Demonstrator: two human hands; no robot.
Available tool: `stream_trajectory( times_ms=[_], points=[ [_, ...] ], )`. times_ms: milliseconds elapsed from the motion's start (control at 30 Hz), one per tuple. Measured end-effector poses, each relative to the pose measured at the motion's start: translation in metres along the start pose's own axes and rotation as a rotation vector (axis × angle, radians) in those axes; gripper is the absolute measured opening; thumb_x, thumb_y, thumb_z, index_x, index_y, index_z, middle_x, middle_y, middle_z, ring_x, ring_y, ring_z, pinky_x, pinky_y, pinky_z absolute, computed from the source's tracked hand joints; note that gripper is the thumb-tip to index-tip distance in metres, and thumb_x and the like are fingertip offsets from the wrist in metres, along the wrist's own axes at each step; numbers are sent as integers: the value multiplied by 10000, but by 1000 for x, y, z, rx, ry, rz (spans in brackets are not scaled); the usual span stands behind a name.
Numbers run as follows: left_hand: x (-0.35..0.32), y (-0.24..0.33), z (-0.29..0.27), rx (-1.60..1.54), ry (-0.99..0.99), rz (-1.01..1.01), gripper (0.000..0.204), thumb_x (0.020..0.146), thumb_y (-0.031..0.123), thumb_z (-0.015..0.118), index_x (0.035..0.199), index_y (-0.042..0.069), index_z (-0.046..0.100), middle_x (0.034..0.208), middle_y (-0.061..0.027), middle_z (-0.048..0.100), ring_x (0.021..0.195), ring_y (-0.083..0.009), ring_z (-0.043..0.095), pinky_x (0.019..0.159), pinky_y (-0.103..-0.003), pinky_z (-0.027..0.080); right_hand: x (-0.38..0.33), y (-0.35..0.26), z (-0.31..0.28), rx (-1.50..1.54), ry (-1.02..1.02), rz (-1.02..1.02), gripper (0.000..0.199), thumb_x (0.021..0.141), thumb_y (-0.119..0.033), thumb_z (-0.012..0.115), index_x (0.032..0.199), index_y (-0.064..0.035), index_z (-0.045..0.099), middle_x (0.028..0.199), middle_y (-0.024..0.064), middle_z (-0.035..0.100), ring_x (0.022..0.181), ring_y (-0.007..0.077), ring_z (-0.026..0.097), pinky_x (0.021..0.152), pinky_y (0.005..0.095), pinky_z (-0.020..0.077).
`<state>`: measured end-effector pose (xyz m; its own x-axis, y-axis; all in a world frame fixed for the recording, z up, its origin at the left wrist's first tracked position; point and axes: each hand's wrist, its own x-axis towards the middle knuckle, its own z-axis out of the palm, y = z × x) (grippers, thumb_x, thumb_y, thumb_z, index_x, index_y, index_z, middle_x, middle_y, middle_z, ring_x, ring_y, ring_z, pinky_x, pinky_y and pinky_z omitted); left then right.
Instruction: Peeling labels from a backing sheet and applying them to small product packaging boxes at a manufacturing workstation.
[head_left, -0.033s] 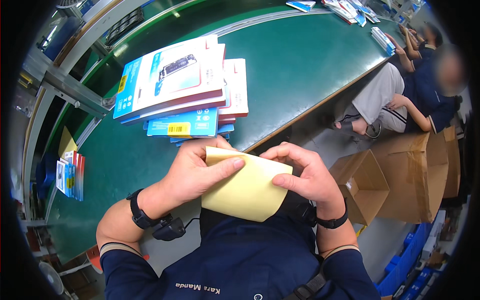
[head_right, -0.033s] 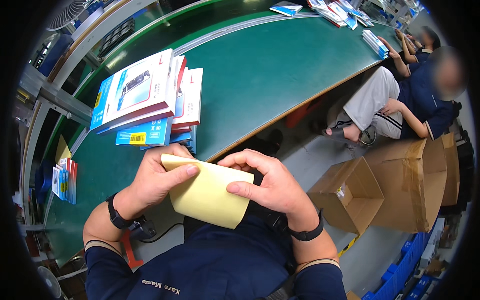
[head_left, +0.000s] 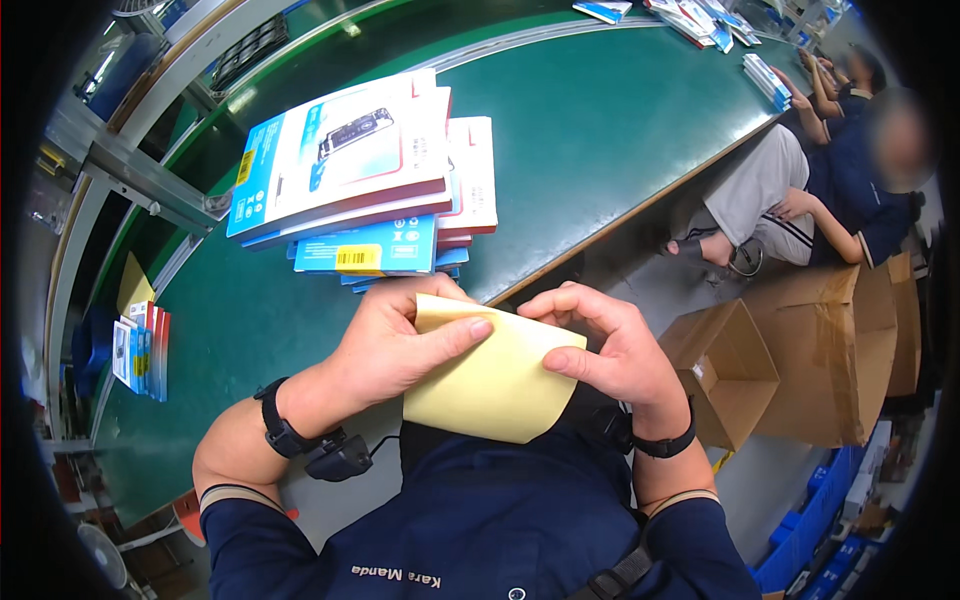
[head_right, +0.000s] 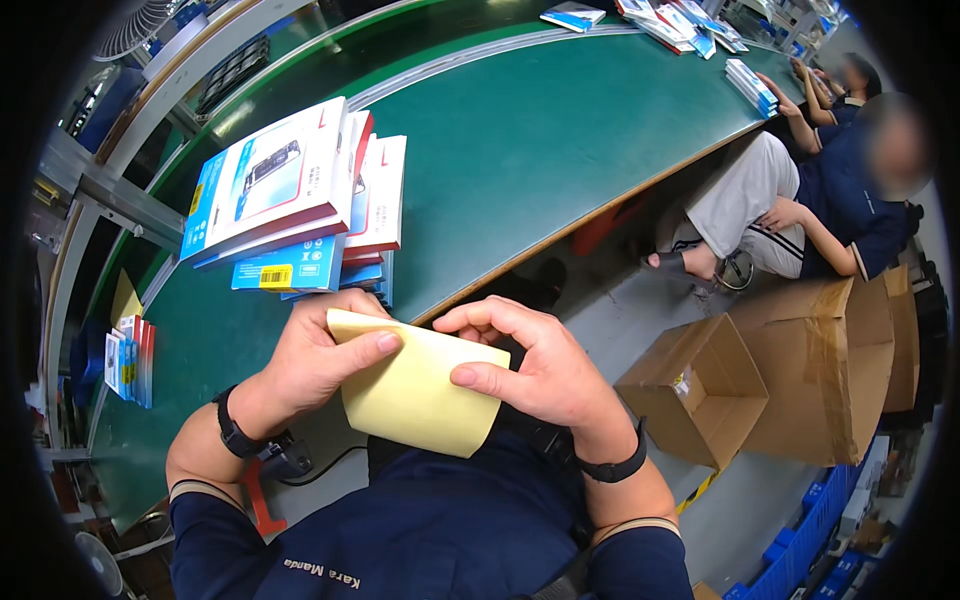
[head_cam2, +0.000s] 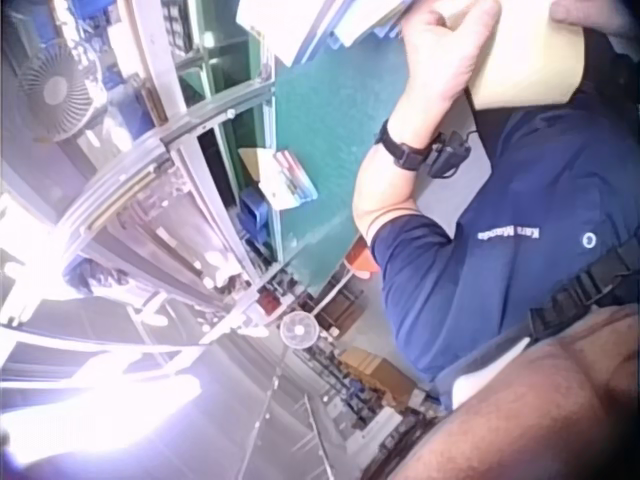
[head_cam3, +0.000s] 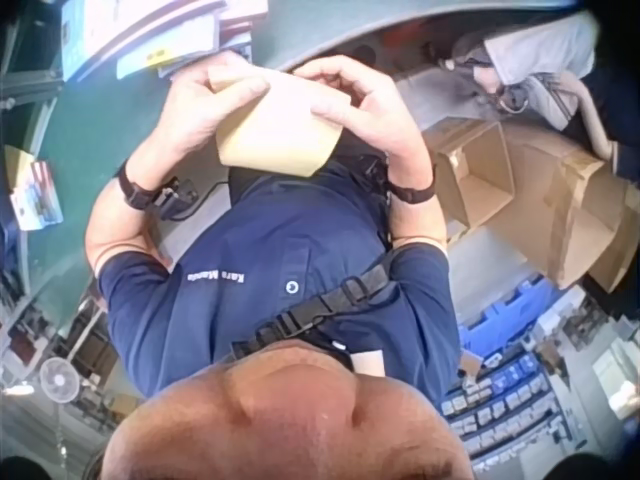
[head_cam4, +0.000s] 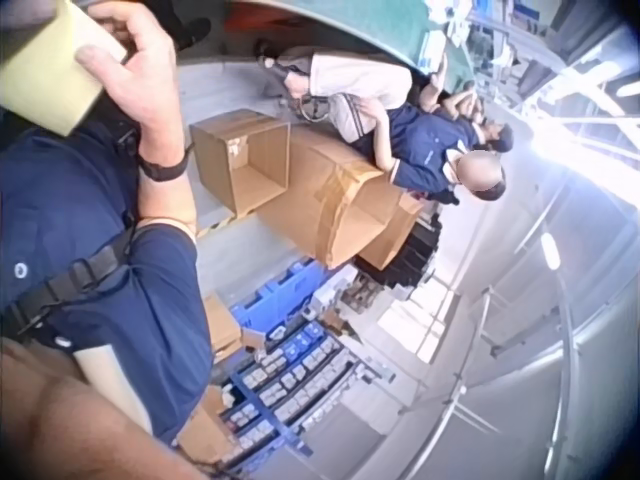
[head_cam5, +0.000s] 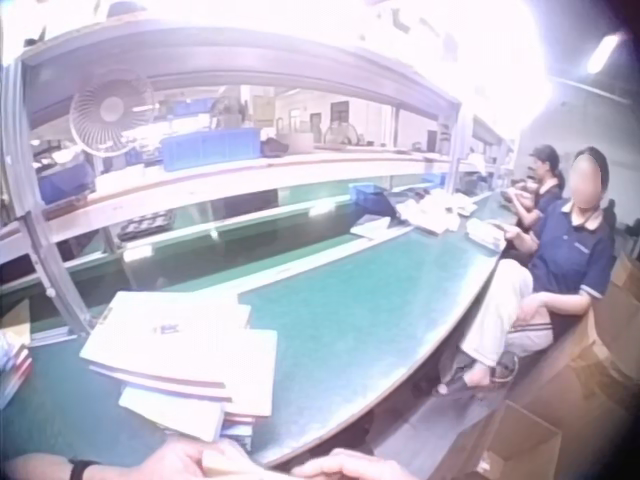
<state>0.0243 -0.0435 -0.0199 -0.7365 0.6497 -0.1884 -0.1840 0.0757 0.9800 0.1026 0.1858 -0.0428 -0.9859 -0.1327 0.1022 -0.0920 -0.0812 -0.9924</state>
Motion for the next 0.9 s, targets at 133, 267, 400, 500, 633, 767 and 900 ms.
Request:
stream_trajectory(
  times_ms=[133, 267, 400, 500, 633, 767, 900],
  points=[
    [1, 3, 6, 14, -19, -22, 145, 887, 98, 724, 986, 23, 648, 937, -37, 651, 853, -99, 602, 767, -261, 485, 6, -3, 0, -212, -20, -5, 212, 812, -98, 762, 976, 14, 687, 886, 57, 645, 826, 149, 618, 768, 285, 487],
    [-1, -6, 10, 104, 0, 202, 271, 873, 130, 754, 1092, 42, 621, 1014, -25, 635, 895, -94, 620, 801, -267, 511, 7, -5, 0, -338, 49, -70, 126, 834, -97, 752, 904, -9, 694, 788, 49, 630, 730, 126, 609, 675, 268, 494],
    [-1, -10, 9, 167, 21, 265, 233, 872, 120, 750, 1048, 30, 627, 966, -34, 638, 850, -93, 615, 729, -251, 510, 3, -8, -8, -397, -2, 9, 120, 834, -96, 751, 887, -4, 696, 760, 47, 625, 713, 126, 612, 661, 265, 492],
    [0, -9, 4, 347, -5, 244, 163, 896, 151, 728, 941, 14, 653, 845, -32, 631, 758, -88, 594, 644, -257, 485, 2, -10, -12, -383, -37, 40, 122, 836, -99, 748, 899, -7, 698, 779, 54, 643, 729, 126, 629, 664, 267, 497],
    [1, -10, 5, 330, -3, 304, 178, 914, 168, 707, 854, 7, 662, 748, -29, 608, 680, -86, 557, 595, -268, 449, 5, -10, -12, -317, -115, 93, 166, 830, -124, 748, 954, -24, 700, 855, 82, 690, 759, 170, 671, 684, 298, 519],
    [1, -9, 3, 390, -48, 281, 193, 935, 179, 677, 840, 12, 657, 737, -39, 601, 651, -98, 539, 587, -275, 436, 11, -9, 0, -468, -150, -110, 202, 819, -148, 752, 976, -33, 696, 864, 90, 699, 739, 225, 678, 696, 332, 534],
    [2, -10, -3, 493, -166, 190, 198, 951, 203, 652, 873, 22, 637, 755, -53, 608, 652, -138, 562, 606, -292, 454, 14, -9, 8, -589, -123, -117, 138, 850, -179, 708, 889, -48, 690, 754, 108, 672, 681, 273, 656, 624, 359, 511]
  ],
)
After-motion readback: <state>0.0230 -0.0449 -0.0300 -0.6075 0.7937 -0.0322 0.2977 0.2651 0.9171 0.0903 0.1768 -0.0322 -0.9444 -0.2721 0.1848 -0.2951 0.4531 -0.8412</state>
